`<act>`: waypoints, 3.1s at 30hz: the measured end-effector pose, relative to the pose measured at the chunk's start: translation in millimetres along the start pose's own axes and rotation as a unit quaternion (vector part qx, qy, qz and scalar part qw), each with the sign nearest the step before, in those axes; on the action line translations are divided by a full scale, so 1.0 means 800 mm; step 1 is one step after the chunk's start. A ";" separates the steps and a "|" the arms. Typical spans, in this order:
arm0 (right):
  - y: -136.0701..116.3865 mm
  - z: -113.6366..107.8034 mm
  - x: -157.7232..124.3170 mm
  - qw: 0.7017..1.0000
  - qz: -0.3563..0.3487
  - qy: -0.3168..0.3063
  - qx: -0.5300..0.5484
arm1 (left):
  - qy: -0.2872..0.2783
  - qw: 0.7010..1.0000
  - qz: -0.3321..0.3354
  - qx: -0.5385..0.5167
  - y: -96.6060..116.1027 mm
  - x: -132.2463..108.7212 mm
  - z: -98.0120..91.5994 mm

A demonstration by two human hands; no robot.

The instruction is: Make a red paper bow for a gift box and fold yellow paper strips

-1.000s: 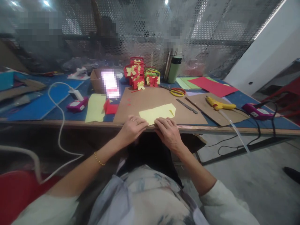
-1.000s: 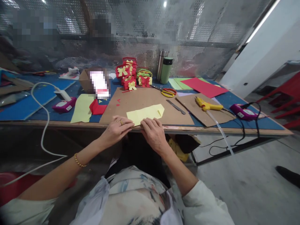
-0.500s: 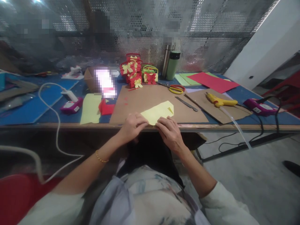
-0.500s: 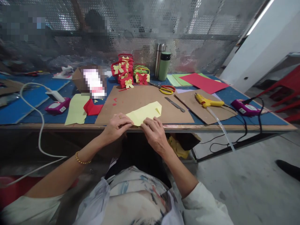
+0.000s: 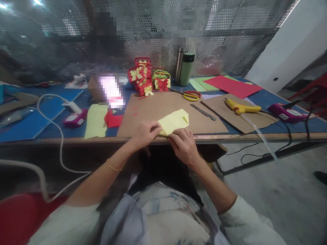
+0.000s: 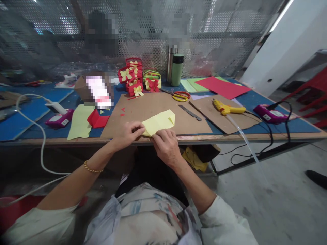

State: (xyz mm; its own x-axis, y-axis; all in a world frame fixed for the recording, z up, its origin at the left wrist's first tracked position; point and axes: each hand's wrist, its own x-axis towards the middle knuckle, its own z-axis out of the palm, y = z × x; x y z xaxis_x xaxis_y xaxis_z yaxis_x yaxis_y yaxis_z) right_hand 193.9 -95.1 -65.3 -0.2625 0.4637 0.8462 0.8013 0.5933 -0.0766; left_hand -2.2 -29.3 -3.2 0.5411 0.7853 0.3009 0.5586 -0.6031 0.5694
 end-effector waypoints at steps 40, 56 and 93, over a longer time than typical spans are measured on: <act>-0.018 0.015 0.005 0.996 0.037 -0.037 -0.071 | 0.010 0.992 -0.104 0.070 -0.008 0.016 0.001; -0.022 0.014 0.005 0.996 0.045 -0.030 -0.075 | 0.034 0.986 -0.101 0.129 -0.003 0.017 0.007; -0.025 0.014 0.006 0.996 0.048 -0.024 -0.077 | 0.102 0.972 0.028 0.212 -0.019 -0.021 0.015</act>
State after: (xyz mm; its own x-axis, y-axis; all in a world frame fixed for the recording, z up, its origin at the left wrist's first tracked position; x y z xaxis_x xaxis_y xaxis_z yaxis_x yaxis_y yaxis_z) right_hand 170.7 -97.4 -65.4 -0.2034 0.5472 0.8119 0.8957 0.4389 -0.0714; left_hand -11.9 -35.4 -26.2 0.4672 0.7346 0.4921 0.7637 -0.6157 0.1941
